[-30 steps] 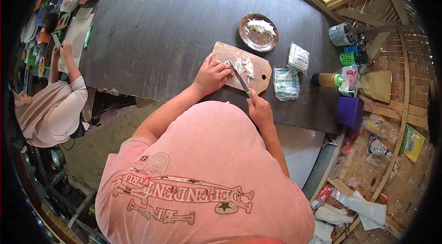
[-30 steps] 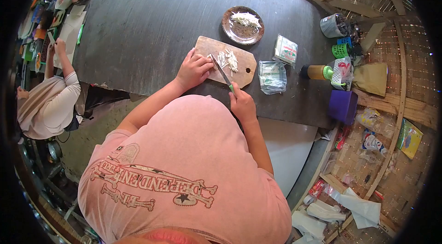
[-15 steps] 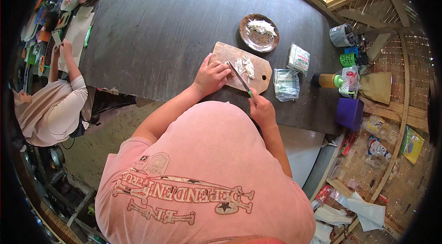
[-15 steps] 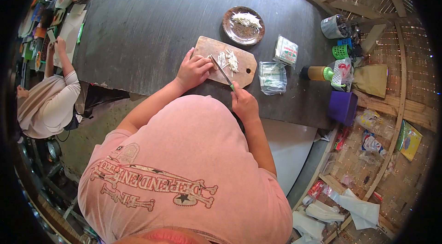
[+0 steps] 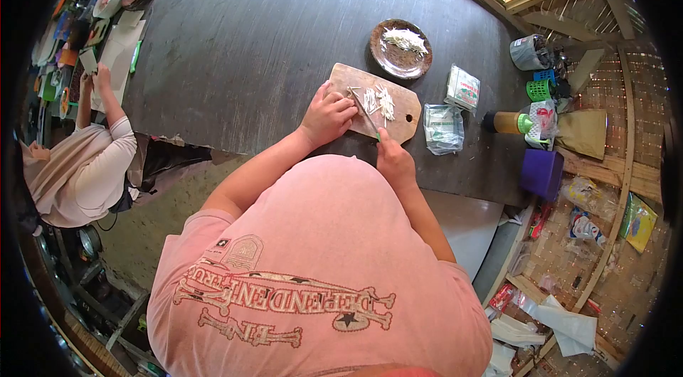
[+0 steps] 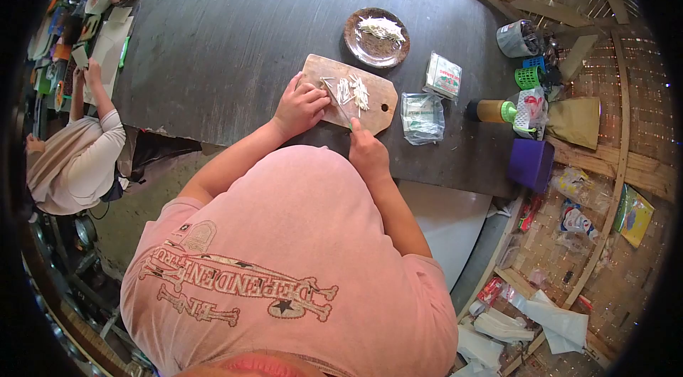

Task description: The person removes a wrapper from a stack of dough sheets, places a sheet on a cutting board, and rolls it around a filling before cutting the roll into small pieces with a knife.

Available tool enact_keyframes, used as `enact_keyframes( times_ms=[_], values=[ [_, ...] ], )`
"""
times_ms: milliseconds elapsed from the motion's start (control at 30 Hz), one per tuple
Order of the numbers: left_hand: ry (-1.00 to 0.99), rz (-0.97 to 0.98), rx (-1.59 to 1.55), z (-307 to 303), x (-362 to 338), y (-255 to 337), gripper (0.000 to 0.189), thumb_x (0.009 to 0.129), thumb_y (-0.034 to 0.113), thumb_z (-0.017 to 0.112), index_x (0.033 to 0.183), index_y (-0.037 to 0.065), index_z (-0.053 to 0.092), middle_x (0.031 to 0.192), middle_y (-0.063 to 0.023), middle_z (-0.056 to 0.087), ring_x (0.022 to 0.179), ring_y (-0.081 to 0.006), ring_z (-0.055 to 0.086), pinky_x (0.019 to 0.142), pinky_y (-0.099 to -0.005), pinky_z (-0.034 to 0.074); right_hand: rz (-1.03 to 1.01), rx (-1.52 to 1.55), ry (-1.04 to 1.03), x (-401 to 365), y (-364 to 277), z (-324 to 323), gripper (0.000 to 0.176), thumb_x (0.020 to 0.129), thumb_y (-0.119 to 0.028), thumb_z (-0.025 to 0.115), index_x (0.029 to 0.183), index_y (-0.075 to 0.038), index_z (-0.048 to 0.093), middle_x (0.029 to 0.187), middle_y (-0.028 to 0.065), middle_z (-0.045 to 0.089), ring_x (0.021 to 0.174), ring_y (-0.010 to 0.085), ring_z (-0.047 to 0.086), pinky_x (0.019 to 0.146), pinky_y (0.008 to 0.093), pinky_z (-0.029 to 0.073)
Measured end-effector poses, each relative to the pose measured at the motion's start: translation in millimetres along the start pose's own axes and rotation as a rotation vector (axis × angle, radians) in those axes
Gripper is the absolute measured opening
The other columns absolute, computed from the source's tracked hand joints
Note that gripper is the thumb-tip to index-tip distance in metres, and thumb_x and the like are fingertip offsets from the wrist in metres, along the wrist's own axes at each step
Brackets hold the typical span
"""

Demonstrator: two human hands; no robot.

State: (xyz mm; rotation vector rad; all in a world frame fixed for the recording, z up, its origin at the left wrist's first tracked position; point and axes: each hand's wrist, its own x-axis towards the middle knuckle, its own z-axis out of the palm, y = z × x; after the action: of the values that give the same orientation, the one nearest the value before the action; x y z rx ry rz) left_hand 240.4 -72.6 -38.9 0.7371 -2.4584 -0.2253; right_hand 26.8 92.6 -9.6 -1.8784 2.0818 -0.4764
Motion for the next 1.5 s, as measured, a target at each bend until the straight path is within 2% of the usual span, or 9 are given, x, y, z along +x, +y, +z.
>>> enact_keyframes(
  times_ms=[167, 267, 533, 667, 733, 1500],
  values=[
    [0.016, -0.004, -0.003, 3, -1, 0, 0.029, 0.086, 0.024, 0.082, 0.115, 0.021, 0.08, 0.119, 0.0068, 0.076, 0.117, -0.0161, 0.068, 0.129, -0.0633, 0.038, -0.039, 0.062, 0.098, 22, -4, 15, 0.046, 0.104, -0.012, 0.069, 0.15, -0.007, 0.063, 0.095, 0.0234, 0.074, 0.086, 0.0459, 0.074, 0.073, 0.0551, 0.058],
    [0.035, -0.005, -0.001, 2, 0, 0, 0.024, 0.089, 0.026, 0.08, 0.113, 0.022, 0.079, 0.117, 0.0078, 0.073, 0.118, -0.0155, 0.066, 0.129, -0.0624, 0.038, -0.026, 0.068, 0.087, 14, 3, 13, 0.048, 0.105, -0.017, 0.069, 0.152, -0.01, 0.061, 0.096, 0.0214, 0.076, 0.087, 0.0441, 0.076, 0.074, 0.0538, 0.061],
    [0.027, -0.014, -0.027, 1, 1, 1, 0.026, 0.088, 0.025, 0.082, 0.114, 0.023, 0.08, 0.119, 0.0074, 0.074, 0.118, -0.0158, 0.067, 0.13, -0.0622, 0.037, 0.136, 0.153, 0.013, -26, -1, -13, 0.049, 0.106, -0.015, 0.069, 0.153, -0.011, 0.059, 0.096, 0.0233, 0.076, 0.089, 0.0455, 0.075, 0.075, 0.0564, 0.058],
    [0.028, -0.016, -0.039, 4, -1, 0, 0.025, 0.089, 0.024, 0.082, 0.115, 0.022, 0.08, 0.119, 0.007, 0.075, 0.118, -0.0163, 0.067, 0.129, -0.0625, 0.037, 0.147, 0.185, 0.053, -27, -1, -22, 0.048, 0.106, -0.015, 0.069, 0.153, -0.009, 0.059, 0.096, 0.024, 0.075, 0.088, 0.0462, 0.074, 0.076, 0.0561, 0.058],
    [0.035, -0.024, -0.057, 2, 0, 2, 0.026, 0.09, 0.018, 0.08, 0.116, 0.02, 0.081, 0.121, 0.0067, 0.076, 0.118, -0.0169, 0.068, 0.128, -0.0636, 0.039, 0.12, 0.191, 0.088, -26, 1, -22, 0.048, 0.106, -0.015, 0.069, 0.153, -0.008, 0.06, 0.097, 0.0243, 0.075, 0.088, 0.0467, 0.074, 0.076, 0.056, 0.057],
    [0.013, -0.03, -0.046, 1, -1, 2, 0.028, 0.088, 0.02, 0.081, 0.116, 0.02, 0.079, 0.121, 0.0064, 0.076, 0.119, -0.0163, 0.068, 0.129, -0.0638, 0.038, 0.086, 0.179, -0.007, -28, -2, -22, 0.049, 0.103, -0.016, 0.072, 0.151, -0.009, 0.064, 0.094, 0.0213, 0.075, 0.085, 0.0446, 0.074, 0.075, 0.0557, 0.058]
  ],
)
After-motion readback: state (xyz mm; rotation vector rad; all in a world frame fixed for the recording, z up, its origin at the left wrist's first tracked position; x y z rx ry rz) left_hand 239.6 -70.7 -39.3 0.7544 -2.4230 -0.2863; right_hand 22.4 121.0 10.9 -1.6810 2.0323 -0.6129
